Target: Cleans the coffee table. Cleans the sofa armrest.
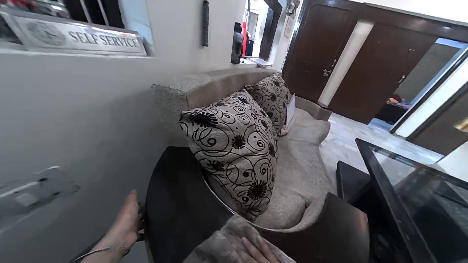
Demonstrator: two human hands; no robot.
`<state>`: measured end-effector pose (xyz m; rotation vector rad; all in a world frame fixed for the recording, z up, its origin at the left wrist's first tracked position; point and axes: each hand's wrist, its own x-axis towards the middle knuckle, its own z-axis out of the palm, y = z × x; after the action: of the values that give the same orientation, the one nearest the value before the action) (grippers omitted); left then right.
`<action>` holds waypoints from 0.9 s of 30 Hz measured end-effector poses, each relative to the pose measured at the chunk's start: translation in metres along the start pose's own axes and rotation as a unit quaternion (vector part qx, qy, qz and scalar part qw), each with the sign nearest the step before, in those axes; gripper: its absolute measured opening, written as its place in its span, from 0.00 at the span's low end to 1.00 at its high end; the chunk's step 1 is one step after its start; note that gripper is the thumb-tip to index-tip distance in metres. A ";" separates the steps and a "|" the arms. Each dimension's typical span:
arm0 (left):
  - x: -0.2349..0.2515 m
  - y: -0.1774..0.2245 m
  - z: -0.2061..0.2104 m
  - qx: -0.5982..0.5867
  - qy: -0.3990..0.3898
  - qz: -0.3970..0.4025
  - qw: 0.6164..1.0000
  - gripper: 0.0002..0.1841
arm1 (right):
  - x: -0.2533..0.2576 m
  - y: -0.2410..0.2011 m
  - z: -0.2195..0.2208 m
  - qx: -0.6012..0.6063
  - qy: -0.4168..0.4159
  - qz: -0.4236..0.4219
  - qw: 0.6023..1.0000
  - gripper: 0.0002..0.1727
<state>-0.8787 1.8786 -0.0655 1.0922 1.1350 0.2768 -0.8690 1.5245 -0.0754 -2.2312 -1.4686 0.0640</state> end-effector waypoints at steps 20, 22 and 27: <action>-0.001 0.003 -0.003 -0.036 0.009 -0.031 0.999 0.47 | 0.367 -0.011 0.032 0.042 -0.137 0.128 0.981 0.30; -0.003 0.002 -0.001 -0.030 0.007 -0.027 0.999 0.46 | 0.385 -0.007 0.030 0.062 -0.138 0.155 0.976 0.29; -0.005 0.000 0.000 -0.020 0.016 -0.021 0.999 0.46 | 0.392 -0.003 0.040 0.050 -0.116 0.168 0.978 0.28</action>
<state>-0.8804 1.8752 -0.0624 1.0295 1.1749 0.2837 -0.7153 1.8844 -0.0276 -2.4271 -1.1490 0.5103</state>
